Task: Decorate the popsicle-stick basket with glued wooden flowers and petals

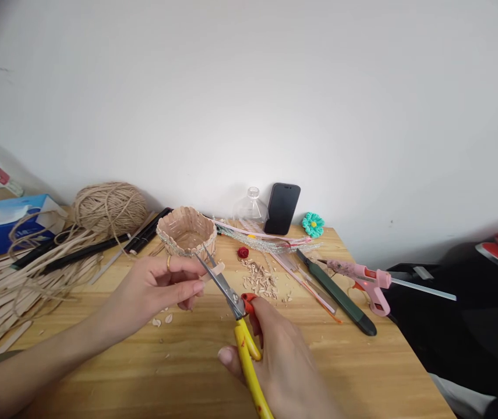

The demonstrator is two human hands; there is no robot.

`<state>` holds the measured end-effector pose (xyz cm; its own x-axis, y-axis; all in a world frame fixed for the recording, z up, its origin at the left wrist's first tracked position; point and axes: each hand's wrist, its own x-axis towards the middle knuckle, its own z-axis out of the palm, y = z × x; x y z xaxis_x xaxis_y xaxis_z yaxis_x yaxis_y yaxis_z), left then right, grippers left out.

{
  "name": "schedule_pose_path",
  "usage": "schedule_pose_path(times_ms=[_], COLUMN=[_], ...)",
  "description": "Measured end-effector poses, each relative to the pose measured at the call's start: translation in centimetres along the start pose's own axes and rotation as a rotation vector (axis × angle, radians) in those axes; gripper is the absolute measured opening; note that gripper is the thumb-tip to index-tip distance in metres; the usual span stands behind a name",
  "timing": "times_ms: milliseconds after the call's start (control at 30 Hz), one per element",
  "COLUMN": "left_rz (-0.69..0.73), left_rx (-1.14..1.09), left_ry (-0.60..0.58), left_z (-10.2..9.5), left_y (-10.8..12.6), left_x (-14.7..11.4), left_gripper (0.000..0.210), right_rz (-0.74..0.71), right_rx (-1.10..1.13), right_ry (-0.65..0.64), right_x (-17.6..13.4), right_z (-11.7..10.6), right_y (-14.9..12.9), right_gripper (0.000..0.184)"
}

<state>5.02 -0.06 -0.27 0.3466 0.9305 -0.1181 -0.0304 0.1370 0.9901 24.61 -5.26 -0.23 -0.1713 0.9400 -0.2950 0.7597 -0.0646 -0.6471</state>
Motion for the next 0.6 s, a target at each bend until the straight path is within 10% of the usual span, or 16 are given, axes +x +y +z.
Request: schedule_pose_path(times_ms=[600], left_rz=[0.022], left_rx=[0.006], left_ry=[-0.038], left_z=[0.23], left_y=[0.35], left_x=[-0.11], left_gripper=[0.008], right_rz=[0.056], right_rx=[-0.112], right_ry=[0.037], right_x=[-0.54], right_z=[-0.34], right_y=[-0.26], right_gripper=[0.028])
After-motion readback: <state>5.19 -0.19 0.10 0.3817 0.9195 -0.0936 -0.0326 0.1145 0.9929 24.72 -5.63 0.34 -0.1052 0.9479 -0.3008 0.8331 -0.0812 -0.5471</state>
